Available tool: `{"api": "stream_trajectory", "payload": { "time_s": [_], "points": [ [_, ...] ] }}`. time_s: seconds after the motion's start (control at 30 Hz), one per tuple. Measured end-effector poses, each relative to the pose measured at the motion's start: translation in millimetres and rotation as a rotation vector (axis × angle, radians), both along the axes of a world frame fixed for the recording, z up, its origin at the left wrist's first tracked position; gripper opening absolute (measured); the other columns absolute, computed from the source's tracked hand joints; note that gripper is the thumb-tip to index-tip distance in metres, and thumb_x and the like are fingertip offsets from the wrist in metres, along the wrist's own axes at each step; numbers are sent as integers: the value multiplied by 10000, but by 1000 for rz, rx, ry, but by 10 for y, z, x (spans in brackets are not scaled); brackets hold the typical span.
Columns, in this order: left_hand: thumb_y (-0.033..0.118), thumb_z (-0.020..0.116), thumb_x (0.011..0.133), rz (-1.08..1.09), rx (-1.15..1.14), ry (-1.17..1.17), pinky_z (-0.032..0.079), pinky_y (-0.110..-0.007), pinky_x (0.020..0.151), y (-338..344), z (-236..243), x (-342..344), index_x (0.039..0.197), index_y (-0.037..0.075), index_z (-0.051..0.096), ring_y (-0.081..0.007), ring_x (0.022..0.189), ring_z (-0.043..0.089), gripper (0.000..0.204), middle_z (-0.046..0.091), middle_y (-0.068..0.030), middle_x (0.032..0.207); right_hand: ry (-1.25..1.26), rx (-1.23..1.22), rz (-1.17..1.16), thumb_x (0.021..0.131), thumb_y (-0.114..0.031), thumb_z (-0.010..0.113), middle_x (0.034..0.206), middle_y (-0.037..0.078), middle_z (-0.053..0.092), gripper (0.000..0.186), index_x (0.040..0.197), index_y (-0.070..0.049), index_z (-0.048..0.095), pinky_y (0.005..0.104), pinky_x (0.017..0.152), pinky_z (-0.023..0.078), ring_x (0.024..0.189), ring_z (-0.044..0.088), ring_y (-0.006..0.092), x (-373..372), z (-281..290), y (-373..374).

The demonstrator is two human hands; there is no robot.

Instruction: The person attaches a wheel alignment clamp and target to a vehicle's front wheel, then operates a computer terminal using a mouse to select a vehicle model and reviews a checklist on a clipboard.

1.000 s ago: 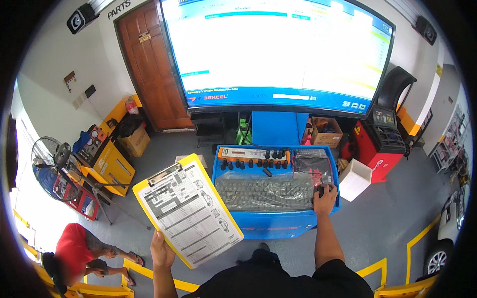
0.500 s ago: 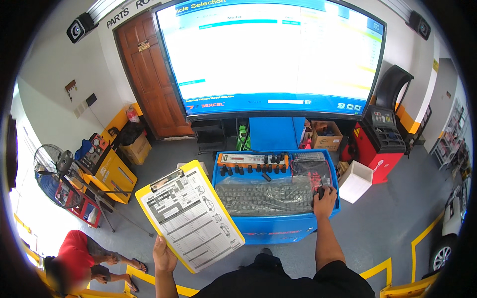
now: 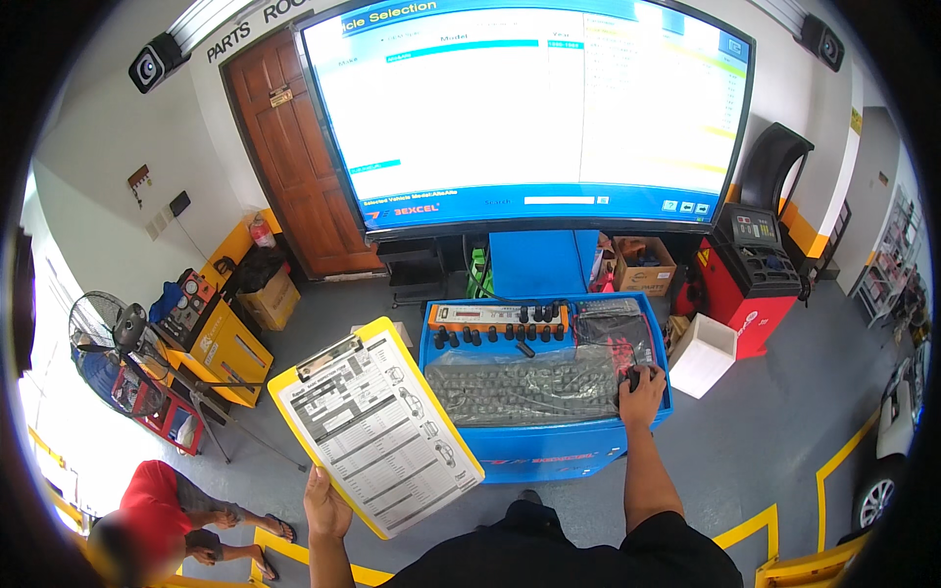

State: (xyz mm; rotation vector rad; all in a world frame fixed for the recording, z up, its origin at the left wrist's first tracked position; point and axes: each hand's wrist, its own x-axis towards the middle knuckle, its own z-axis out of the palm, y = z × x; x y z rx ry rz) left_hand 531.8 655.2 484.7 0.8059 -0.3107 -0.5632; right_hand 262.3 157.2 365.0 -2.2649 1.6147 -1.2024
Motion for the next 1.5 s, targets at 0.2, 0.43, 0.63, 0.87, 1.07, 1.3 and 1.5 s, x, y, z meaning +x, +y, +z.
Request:
{"api": "stream_trajectory", "payload": {
  "time_s": [0.2,0.43,0.63,0.87,1.07,1.3,1.5],
  "points": [
    [259,435,1079,-7,-6,-6,491,-399,1043,2,-51,4,1411,-38,413,-267,1219,604,446,584,-165,1365,-1,14,-6,777,-140,673,1274,159,491,334,1105,-112,616,483,1023,422,1181,485,387,-2,-41,-13],
    [255,443,1076,9,-4,9,495,-398,1037,-3,-10,-4,1414,-28,415,-262,1212,609,442,595,-156,1352,-14,17,3,768,-138,677,1282,161,492,320,1083,-105,629,479,1021,427,1179,489,385,13,14,-1],
    [254,445,1076,22,-5,11,499,-391,1032,2,-46,3,1411,-29,417,-260,1202,616,440,604,-157,1339,-6,11,0,761,-119,669,1237,167,515,304,1060,-85,627,471,1040,415,1199,495,376,19,44,12],
    [261,457,1073,14,-7,8,498,-382,1034,1,-53,13,1394,-35,433,-258,1198,619,437,610,-156,1331,-4,21,2,761,-117,666,1242,169,514,305,1062,-88,627,475,1038,417,1199,495,376,29,55,28],
    [261,468,1069,25,-12,-2,512,-367,1015,-5,-64,14,1389,-35,437,-248,1181,631,437,619,-150,1324,-1,19,4,762,-115,665,1249,171,511,310,1068,-86,629,478,1041,414,1197,494,383,20,55,22],
    [251,461,1071,19,-12,19,518,-365,1007,-1,-77,26,1381,-29,451,-244,1172,638,418,624,-146,1319,-6,44,1,764,-122,668,1261,173,507,317,1077,-93,632,475,1053,406,1216,482,385,31,53,27],
    [251,443,1076,28,-4,22,519,-367,1006,-24,-55,16,1386,-26,447,-245,1167,639,415,626,-146,1313,-11,43,0,763,-121,671,1260,172,506,320,1080,-99,632,477,1054,405,1214,482,385,21,48,16]
  ]
}}
